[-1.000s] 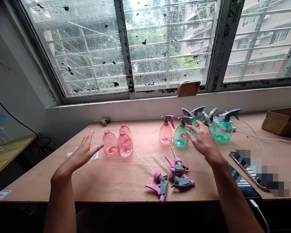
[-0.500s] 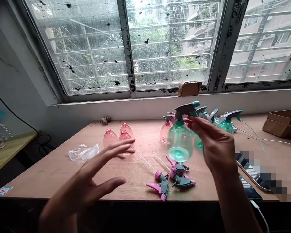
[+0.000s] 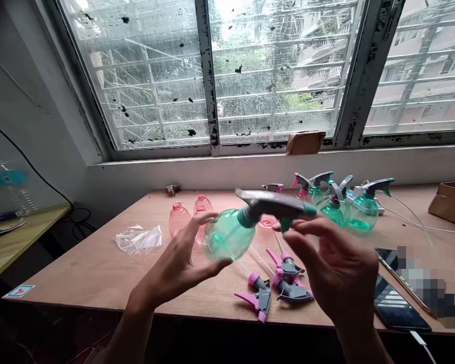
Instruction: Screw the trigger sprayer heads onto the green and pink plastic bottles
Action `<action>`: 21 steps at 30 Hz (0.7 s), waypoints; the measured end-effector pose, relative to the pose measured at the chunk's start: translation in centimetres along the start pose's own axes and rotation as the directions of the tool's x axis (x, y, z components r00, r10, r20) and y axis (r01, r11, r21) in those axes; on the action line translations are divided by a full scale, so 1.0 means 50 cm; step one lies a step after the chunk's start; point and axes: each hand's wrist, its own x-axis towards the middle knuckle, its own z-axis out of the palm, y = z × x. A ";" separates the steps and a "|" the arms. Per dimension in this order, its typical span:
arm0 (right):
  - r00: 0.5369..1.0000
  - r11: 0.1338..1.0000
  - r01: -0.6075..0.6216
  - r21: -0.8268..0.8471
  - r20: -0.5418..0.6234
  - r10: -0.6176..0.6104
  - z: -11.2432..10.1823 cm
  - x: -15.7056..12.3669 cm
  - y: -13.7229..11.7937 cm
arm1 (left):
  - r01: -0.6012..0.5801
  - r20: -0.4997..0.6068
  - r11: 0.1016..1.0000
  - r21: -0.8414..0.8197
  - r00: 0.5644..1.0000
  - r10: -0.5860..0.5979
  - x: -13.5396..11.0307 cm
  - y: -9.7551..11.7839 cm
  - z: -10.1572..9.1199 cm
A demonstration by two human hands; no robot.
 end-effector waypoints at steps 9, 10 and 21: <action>0.938 0.965 -0.190 -0.179 0.257 0.232 0.000 0.021 0.005 | -0.149 -0.075 0.939 0.310 0.981 0.181 0.008 -0.030 -0.009; 0.917 0.954 -0.221 -0.203 0.289 0.274 0.001 0.022 0.010 | -0.138 -0.091 0.936 0.323 0.980 0.175 0.010 -0.034 -0.005; 0.893 0.986 0.001 -0.164 0.445 0.073 -0.012 0.011 -0.015 | -0.092 0.223 0.987 0.133 0.973 0.061 -0.018 -0.003 -0.034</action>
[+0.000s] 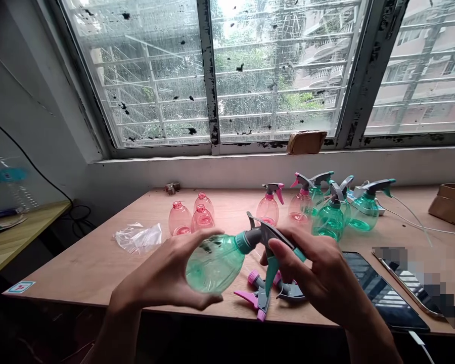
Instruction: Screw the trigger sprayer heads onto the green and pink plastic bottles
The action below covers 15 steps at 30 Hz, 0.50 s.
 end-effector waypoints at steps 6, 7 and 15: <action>0.996 0.998 -0.004 0.063 0.086 -0.002 0.005 -0.009 -0.015 | 0.062 0.097 0.998 0.007 0.993 -0.063 -0.038 0.025 -0.032; 0.995 0.996 -0.010 0.088 0.100 0.002 0.010 -0.007 -0.015 | 0.062 0.105 0.998 0.010 0.992 -0.062 -0.043 0.027 -0.036; 0.987 0.943 0.045 0.330 0.132 -0.093 0.059 -0.025 -0.041 | 0.110 0.123 0.992 -0.064 0.987 -0.101 -0.110 0.052 -0.072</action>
